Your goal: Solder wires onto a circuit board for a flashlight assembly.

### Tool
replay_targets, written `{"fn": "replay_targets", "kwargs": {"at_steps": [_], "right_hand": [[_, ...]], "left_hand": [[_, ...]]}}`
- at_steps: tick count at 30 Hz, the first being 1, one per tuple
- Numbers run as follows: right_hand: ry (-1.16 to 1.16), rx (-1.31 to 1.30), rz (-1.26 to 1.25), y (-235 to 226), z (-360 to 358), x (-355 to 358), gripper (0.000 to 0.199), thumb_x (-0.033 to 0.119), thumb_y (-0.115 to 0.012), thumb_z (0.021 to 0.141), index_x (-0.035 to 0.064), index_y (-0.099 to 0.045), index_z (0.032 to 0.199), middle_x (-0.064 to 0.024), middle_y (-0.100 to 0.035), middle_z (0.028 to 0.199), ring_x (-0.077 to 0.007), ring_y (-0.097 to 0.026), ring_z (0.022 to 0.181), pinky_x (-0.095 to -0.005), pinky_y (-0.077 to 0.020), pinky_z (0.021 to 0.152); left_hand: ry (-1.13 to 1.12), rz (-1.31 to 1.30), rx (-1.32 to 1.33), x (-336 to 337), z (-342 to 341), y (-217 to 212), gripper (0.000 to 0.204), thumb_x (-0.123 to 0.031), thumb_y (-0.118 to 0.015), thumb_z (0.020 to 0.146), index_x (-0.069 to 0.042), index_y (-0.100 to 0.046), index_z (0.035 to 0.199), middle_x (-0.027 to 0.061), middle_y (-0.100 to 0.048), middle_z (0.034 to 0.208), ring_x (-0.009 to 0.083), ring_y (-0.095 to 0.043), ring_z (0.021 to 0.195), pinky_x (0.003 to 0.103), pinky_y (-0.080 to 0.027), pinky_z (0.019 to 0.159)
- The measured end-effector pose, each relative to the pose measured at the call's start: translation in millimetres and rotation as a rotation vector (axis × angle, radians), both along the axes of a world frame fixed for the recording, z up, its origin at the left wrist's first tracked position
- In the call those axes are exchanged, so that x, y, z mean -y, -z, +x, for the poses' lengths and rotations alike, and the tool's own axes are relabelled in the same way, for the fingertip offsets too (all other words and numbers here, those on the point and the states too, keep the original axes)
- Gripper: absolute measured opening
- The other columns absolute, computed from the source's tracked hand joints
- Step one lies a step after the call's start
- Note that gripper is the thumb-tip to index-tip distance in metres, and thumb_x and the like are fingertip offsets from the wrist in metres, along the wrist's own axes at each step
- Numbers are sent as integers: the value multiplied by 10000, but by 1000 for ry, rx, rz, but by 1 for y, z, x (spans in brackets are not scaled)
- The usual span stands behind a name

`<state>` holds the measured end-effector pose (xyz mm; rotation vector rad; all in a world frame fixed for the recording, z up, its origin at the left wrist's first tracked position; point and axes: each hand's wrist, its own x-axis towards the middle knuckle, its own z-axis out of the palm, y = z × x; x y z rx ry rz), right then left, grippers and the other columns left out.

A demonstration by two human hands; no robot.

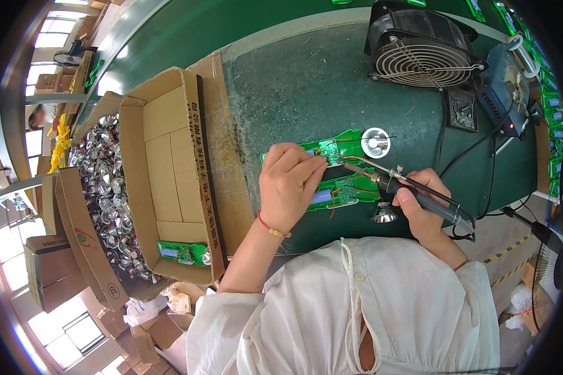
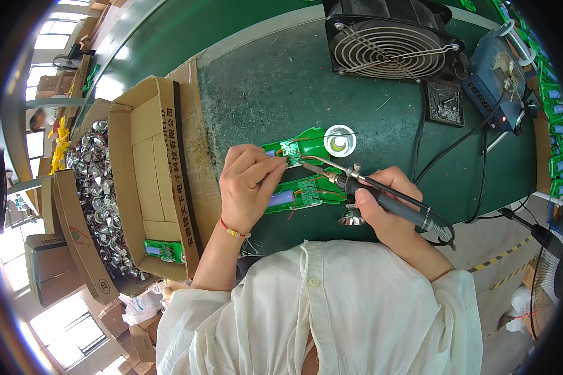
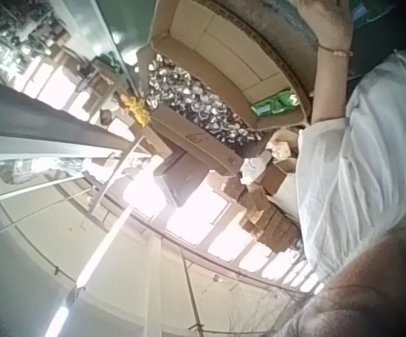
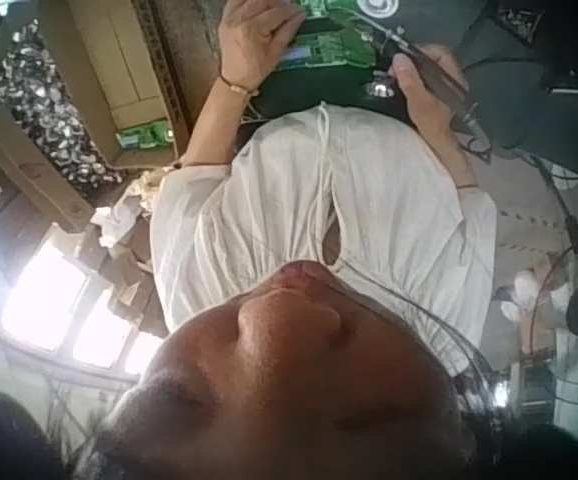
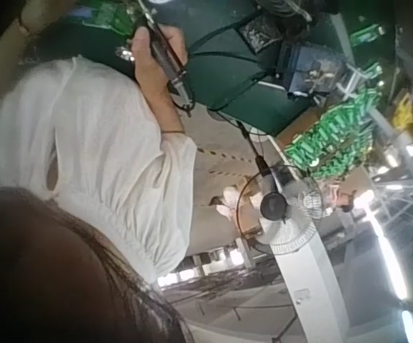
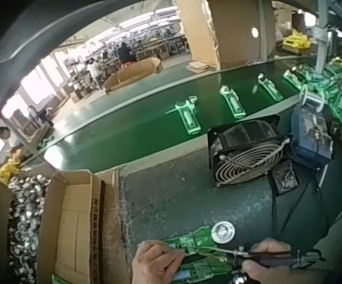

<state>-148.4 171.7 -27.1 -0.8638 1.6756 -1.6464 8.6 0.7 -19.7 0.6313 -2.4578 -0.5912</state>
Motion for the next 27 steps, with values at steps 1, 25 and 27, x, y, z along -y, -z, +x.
{"fn": "replay_targets", "kwargs": {"at_steps": [1,25,27], "right_hand": [[-21,-36,1,1,-1,0,168,102,-632,756,-17,-528,814,-70,-582,672,-92,-571,584,-209,-442,511],[58,83,-1,-1,4,-1,155,80,-619,758,-17,-514,817,-71,-585,664,-95,-572,580,-210,-450,518],[57,84,15,-5,3,-1,164,87,-618,762,-17,-502,816,-75,-585,664,-94,-565,580,-216,-451,528]], "left_hand": [[0,3,13,0,0,0,134,-36,-681,632,-65,-660,762,28,-567,711,208,-528,780,300,-441,661],[-9,1,46,-4,0,3,87,-85,-669,633,-90,-640,714,11,-545,714,205,-512,777,312,-429,658],[-4,-4,52,-3,0,3,87,-85,-669,633,-91,-641,715,10,-545,714,205,-513,777,311,-429,658]]}}
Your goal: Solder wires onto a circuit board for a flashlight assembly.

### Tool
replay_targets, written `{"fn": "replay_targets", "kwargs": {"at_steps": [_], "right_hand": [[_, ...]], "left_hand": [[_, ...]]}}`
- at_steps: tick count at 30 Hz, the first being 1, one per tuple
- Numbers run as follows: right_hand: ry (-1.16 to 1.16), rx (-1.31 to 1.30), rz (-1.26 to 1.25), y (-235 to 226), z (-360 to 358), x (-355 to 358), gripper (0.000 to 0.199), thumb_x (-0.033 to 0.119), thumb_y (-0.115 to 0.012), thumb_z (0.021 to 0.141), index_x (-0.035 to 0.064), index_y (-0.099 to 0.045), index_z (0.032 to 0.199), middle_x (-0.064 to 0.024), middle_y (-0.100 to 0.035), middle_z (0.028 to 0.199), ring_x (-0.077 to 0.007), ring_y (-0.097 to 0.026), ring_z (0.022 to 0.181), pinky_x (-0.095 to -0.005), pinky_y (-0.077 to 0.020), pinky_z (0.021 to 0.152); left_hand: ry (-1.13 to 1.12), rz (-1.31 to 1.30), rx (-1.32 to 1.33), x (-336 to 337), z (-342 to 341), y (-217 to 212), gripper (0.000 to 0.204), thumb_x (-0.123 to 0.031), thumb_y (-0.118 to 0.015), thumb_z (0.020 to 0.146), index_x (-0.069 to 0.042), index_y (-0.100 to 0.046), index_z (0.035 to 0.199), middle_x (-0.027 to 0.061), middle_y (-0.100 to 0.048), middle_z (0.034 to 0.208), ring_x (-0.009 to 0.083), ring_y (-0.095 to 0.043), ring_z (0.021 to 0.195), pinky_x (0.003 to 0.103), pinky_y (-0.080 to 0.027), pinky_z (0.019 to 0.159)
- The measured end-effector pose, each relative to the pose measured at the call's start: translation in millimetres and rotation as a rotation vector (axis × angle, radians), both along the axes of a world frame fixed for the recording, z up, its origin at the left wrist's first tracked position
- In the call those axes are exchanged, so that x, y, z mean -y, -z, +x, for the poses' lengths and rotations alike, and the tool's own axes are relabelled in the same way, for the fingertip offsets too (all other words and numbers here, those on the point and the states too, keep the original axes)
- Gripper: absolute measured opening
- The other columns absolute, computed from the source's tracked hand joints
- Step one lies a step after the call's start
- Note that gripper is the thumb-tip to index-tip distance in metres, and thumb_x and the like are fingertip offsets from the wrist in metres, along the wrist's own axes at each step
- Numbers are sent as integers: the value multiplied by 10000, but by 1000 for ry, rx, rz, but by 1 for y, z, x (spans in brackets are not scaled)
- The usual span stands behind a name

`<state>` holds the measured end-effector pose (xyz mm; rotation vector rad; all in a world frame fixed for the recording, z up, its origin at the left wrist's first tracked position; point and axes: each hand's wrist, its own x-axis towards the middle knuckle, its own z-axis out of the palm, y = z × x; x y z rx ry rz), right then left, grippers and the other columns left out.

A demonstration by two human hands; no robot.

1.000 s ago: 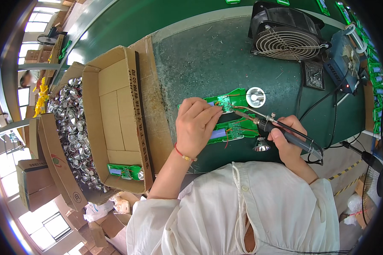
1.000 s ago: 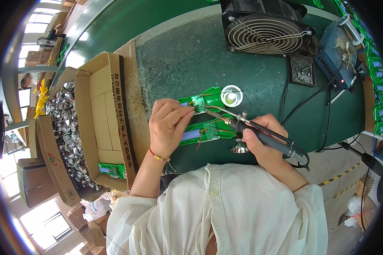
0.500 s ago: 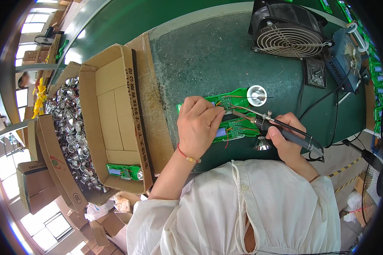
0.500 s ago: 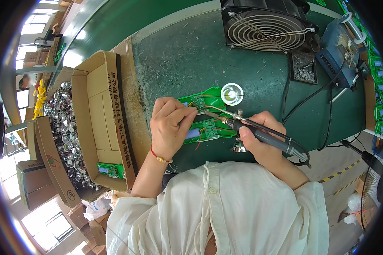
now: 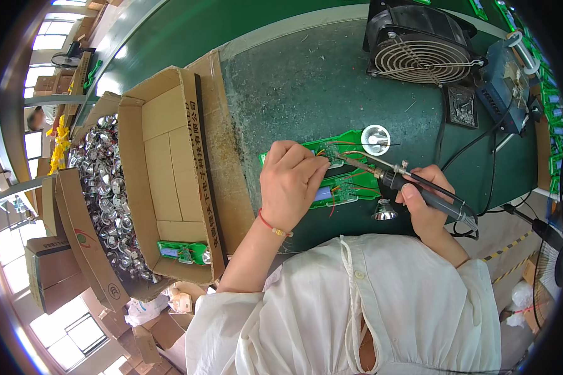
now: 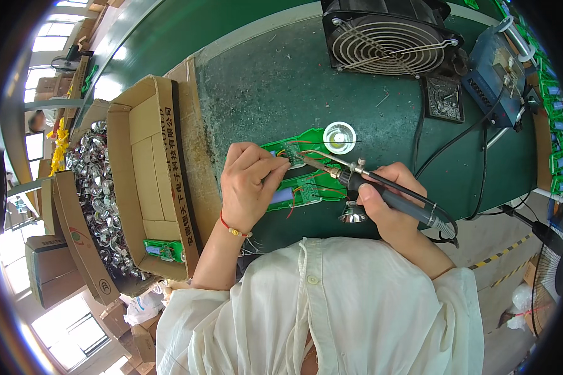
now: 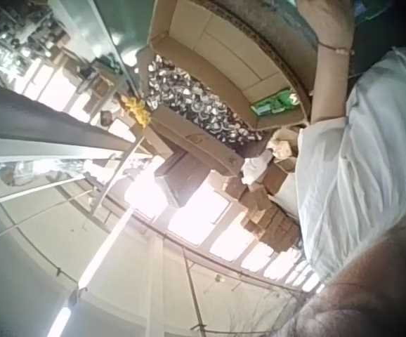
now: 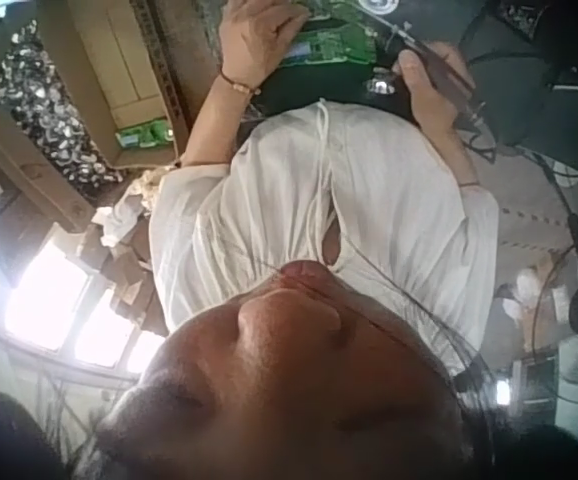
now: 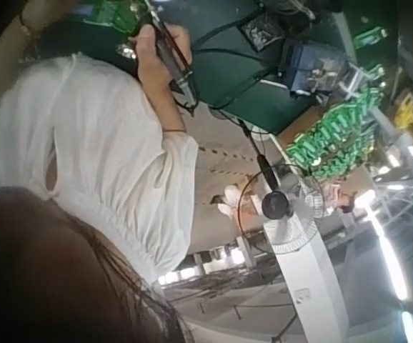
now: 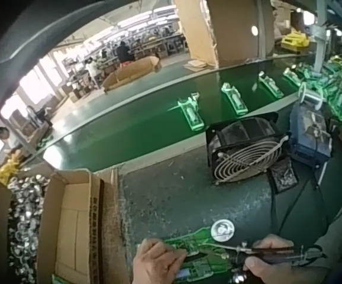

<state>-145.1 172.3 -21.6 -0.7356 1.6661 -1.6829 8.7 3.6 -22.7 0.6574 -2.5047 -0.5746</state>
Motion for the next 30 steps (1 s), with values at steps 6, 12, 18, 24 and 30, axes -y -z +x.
{"fn": "replay_targets", "kwargs": {"at_steps": [6,12,18,24,30], "right_hand": [[18,23,-31,2,-2,-2,145,72,-604,765,-20,-502,812,-75,-576,660,-94,-554,565,-216,-444,520],[124,-18,-112,5,-16,-5,147,88,-600,770,-18,-507,812,-75,-552,671,-104,-547,549,-221,-436,491],[204,-32,-149,9,-30,-11,169,111,-609,773,-15,-503,815,-76,-550,669,-105,-535,530,-222,-433,482],[221,-22,-99,8,-28,-21,178,126,-614,778,-4,-497,808,-64,-546,649,-96,-528,516,-210,-420,471],[272,11,-57,13,-29,-28,169,114,-617,773,-4,-501,811,-64,-542,641,-104,-530,516,-215,-419,468]], "left_hand": [[25,-8,44,2,0,-8,95,-90,-669,631,-96,-646,723,7,-551,736,207,-513,794,309,-430,661],[80,-103,206,26,6,-44,338,-120,-671,588,-122,-613,921,40,-549,896,237,-537,849,326,-455,683],[-58,-77,516,109,-22,-46,490,-155,-706,537,-153,-585,1012,105,-589,845,278,-592,780,369,-489,706],[-574,-248,315,232,-78,-9,541,-401,-658,674,-127,-534,1123,163,-547,993,320,-546,939,393,-450,792],[-527,-110,312,223,-93,23,768,-399,-584,756,-7,-233,1315,205,-380,1284,338,-451,1113,429,-393,880]]}}
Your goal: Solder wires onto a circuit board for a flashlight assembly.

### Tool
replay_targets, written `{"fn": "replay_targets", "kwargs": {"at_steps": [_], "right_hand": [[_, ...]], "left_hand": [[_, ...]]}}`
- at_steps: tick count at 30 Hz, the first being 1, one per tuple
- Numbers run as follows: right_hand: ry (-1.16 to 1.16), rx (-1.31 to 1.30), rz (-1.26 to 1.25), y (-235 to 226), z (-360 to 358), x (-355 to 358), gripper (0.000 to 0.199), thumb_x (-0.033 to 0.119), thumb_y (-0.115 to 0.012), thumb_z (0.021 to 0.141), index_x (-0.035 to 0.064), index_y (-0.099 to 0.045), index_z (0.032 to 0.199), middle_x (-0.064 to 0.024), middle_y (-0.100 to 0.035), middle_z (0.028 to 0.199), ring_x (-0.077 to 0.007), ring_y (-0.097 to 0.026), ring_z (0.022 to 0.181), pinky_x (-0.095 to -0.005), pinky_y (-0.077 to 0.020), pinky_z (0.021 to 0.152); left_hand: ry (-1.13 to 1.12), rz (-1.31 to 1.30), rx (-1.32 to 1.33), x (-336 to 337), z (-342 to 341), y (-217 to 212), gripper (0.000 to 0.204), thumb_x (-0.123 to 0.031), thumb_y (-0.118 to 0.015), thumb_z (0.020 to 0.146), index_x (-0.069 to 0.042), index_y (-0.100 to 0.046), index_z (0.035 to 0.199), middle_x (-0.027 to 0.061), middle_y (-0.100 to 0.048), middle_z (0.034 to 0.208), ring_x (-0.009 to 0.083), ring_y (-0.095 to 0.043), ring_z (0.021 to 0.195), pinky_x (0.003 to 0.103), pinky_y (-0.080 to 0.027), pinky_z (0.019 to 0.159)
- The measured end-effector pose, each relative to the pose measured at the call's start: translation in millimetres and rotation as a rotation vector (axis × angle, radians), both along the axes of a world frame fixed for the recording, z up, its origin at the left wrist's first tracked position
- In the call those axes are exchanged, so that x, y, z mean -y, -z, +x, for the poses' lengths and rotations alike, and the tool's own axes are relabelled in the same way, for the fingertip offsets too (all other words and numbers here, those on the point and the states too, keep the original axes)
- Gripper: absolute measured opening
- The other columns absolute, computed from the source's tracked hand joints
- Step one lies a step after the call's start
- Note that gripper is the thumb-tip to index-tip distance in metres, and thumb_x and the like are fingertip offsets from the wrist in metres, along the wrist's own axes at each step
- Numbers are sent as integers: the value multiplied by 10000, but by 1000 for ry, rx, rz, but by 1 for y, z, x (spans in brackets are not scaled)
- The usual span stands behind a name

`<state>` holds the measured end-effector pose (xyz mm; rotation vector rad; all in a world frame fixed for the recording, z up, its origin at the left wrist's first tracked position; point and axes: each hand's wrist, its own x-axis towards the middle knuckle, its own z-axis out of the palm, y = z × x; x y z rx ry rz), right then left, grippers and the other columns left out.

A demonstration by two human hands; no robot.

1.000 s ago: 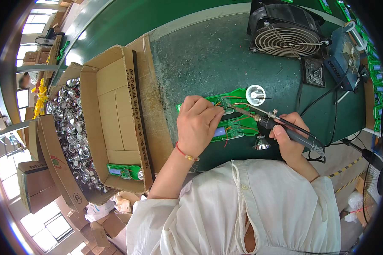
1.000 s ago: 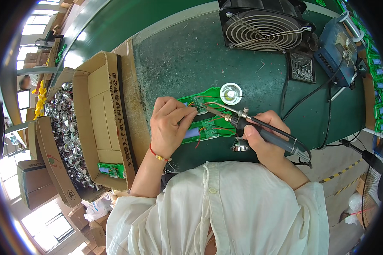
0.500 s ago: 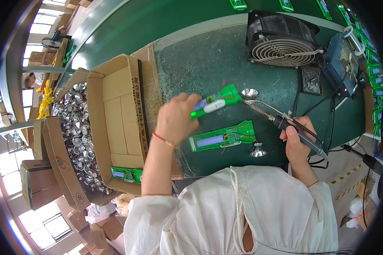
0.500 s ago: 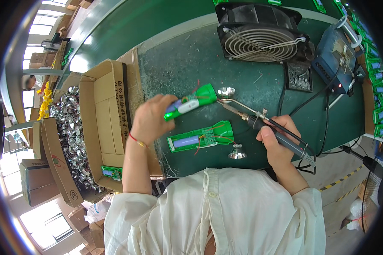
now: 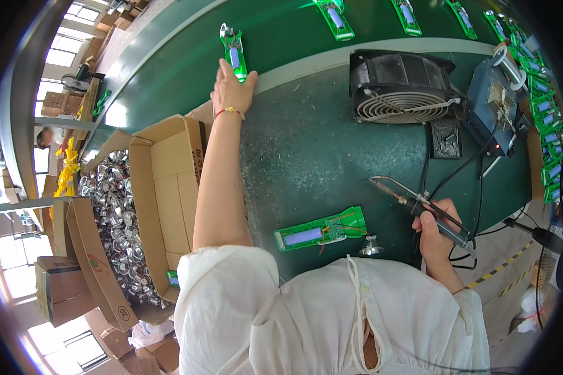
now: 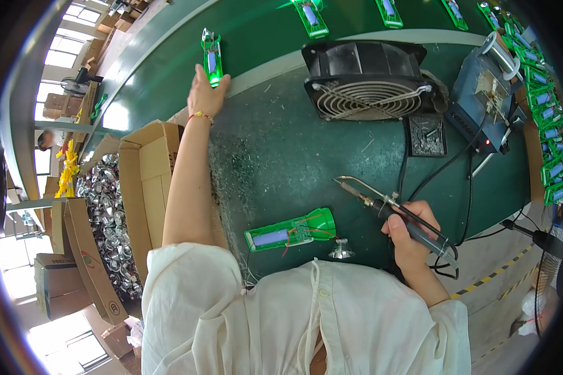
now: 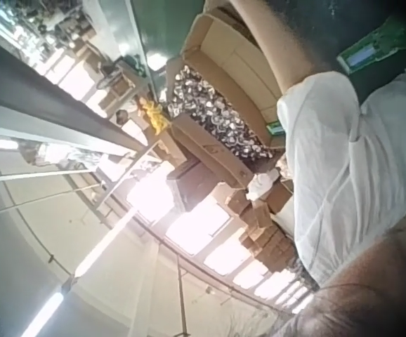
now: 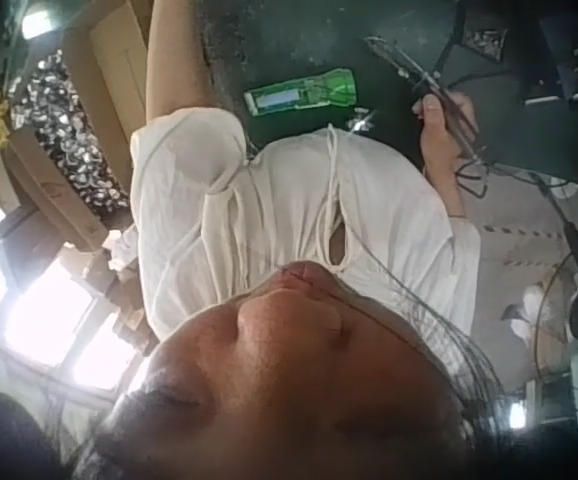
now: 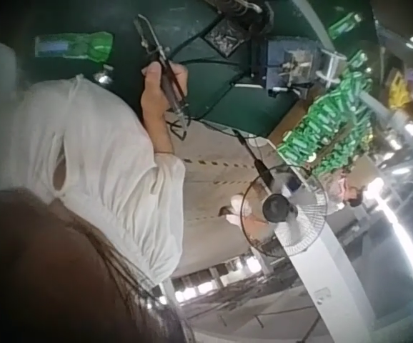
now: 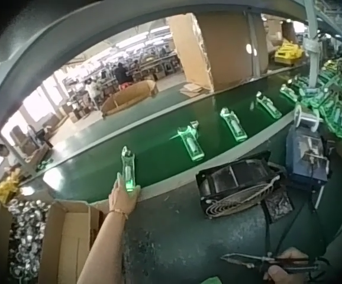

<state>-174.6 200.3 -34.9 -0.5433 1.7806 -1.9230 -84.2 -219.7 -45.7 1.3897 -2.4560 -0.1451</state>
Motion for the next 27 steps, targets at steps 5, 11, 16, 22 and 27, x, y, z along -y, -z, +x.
{"fn": "replay_targets", "kwargs": {"at_steps": [5,11,16,22,27], "right_hand": [[-66,0,-72,-1,-5,4,174,113,-611,779,-5,-489,819,-75,-542,683,-107,-529,529,-217,-420,482],[-124,4,-36,4,4,-8,142,85,-589,772,-18,-503,820,-89,-550,697,-116,-542,538,-227,-442,492],[-197,-32,-56,1,21,-9,169,105,-599,761,-18,-496,813,-100,-550,709,-114,-528,525,-219,-419,468],[-222,-50,-34,-9,32,-22,157,83,-611,750,-18,-508,812,-85,-557,698,-116,-567,565,-223,-441,520],[-241,-56,37,-9,40,-26,167,98,-636,741,-6,-522,806,-70,-576,670,-110,-570,569,-228,-440,525]], "left_hand": [[349,161,-262,-107,43,-63,379,-227,-641,741,-14,-555,1042,155,-565,1031,282,-574,870,330,-459,738],[448,529,-206,-210,123,-64,117,-21,-653,686,-37,-650,801,98,-613,765,217,-598,679,288,-472,613],[636,392,-346,-261,125,-45,166,-31,-675,661,-60,-670,824,46,-614,755,186,-545,668,274,-439,594],[651,198,-297,-273,107,-29,149,-41,-681,645,-67,-654,790,41,-572,743,194,-525,662,285,-434,581],[533,264,-397,-274,107,-27,119,-20,-688,633,-44,-627,732,59,-532,778,188,-530,684,268,-437,582]]}}
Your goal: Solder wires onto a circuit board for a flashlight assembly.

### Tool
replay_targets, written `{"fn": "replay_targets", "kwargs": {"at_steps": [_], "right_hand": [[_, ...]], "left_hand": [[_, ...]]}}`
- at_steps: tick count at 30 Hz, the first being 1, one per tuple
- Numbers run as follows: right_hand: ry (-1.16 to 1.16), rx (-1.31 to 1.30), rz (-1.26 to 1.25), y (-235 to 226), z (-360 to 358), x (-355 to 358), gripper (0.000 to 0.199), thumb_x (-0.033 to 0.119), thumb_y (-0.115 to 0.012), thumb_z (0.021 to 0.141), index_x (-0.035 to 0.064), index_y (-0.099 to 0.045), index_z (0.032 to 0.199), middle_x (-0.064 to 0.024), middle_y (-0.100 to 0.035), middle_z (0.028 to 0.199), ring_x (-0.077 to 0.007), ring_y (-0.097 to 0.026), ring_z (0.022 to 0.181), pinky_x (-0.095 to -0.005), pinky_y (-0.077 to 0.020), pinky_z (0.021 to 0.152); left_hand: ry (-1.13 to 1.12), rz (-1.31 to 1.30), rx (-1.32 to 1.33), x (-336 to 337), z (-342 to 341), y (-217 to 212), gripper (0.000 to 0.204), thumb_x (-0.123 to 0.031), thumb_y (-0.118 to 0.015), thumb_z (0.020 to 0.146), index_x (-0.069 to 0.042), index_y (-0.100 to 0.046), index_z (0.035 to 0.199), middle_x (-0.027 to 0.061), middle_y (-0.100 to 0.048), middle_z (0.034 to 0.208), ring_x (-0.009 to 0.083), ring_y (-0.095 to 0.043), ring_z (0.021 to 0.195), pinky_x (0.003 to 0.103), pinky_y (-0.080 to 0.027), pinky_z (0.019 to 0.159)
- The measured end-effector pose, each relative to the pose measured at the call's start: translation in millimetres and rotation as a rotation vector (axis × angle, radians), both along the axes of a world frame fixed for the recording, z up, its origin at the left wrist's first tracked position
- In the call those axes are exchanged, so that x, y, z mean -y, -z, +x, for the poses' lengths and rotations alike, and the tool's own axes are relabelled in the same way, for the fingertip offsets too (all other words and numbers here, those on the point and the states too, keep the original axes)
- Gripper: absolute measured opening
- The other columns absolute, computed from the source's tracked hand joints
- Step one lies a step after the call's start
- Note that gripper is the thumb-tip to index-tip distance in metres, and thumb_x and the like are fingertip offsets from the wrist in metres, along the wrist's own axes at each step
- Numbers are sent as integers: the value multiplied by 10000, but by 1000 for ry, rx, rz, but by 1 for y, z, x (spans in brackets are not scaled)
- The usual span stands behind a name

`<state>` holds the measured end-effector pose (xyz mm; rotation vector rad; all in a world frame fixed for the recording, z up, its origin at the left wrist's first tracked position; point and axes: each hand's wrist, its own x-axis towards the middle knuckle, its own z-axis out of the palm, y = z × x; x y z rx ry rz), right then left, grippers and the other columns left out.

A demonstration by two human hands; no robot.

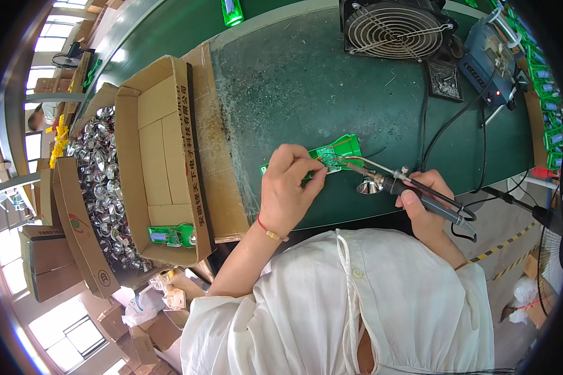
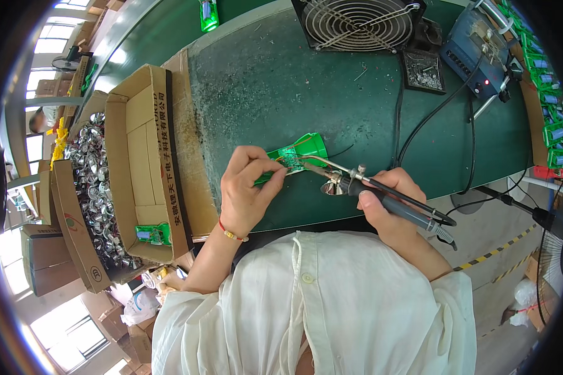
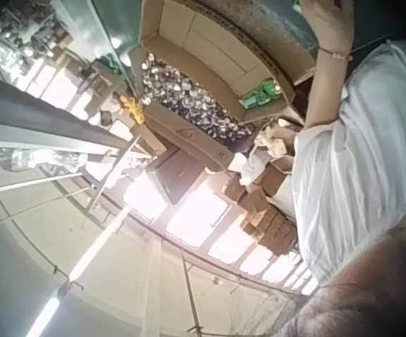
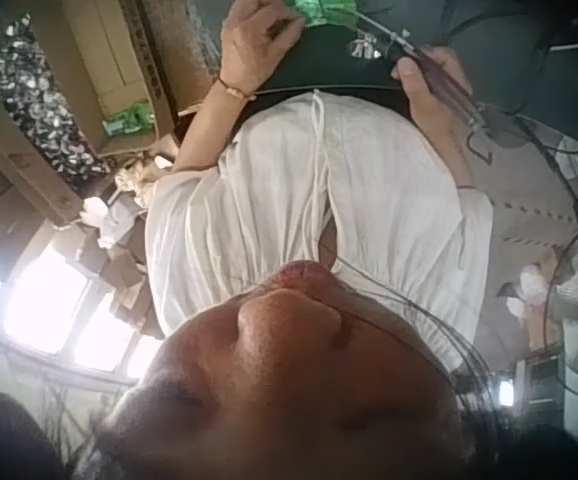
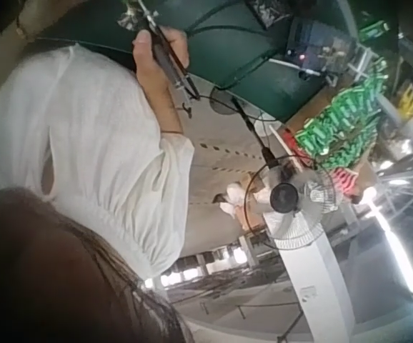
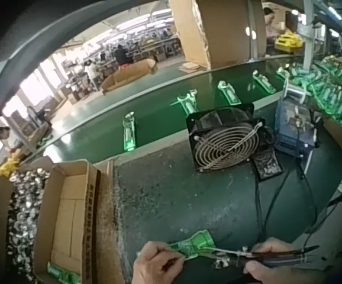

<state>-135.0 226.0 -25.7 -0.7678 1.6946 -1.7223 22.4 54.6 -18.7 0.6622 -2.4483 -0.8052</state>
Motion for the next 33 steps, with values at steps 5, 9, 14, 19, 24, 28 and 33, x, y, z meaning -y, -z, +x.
{"fn": "replay_targets", "kwargs": {"at_steps": [5,9,14,19,24,28,33], "right_hand": [[-74,-68,-22,4,2,8,157,71,-643,720,-5,-527,792,-74,-594,639,-95,-567,563,-222,-439,513],[-89,-120,-8,4,3,13,144,64,-632,727,-8,-526,792,-76,-595,640,-90,-565,555,-220,-438,493],[-91,-50,27,3,4,15,141,66,-628,732,-9,-526,794,-71,-595,638,-88,-564,556,-215,-438,494],[-108,-53,30,3,3,15,146,75,-629,737,-10,-524,790,-71,-590,636,-89,-563,555,-214,-437,492],[10,44,21,0,3,8,168,90,-634,744,-7,-507,797,-77,-581,641,-97,-558,548,-218,-441,497],[20,78,-26,-1,0,7,163,78,-616,753,-15,-495,808,-83,-558,697,-109,-560,568,-225,-451,505],[14,79,-20,-1,1,6,157,71,-612,752,-17,-494,809,-82,-548,710,-111,-556,570,-227,-452,504]], "left_hand": [[-151,50,-16,-3,-3,4,103,14,-664,618,-30,-607,692,67,-507,803,177,-540,693,265,-452,566],[-169,31,-24,-3,-4,7,106,16,-661,610,-32,-601,683,66,-510,801,180,-541,683,267,-452,561],[-162,59,-57,-3,-6,7,122,30,-647,580,-25,-552,634,68,-489,773,221,-515,677,310,-426,554],[-168,67,-54,-4,-8,8,121,32,-642,576,-25,-546,625,71,-489,767,222,-518,678,310,-426,554],[-177,70,-48,-4,-7,7,120,29,-641,576,-26,-544,620,73,-490,760,222,-520,679,309,-426,549],[-169,85,-49,-3,-9,7,121,30,-640,574,-26,-542,616,73,-492,758,219,-517,667,308,-426,538],[-165,88,-56,-3,-8,6,127,35,-636,566,-26,-535,613,73,-489,754,217,-514,651,309,-427,533]]}}
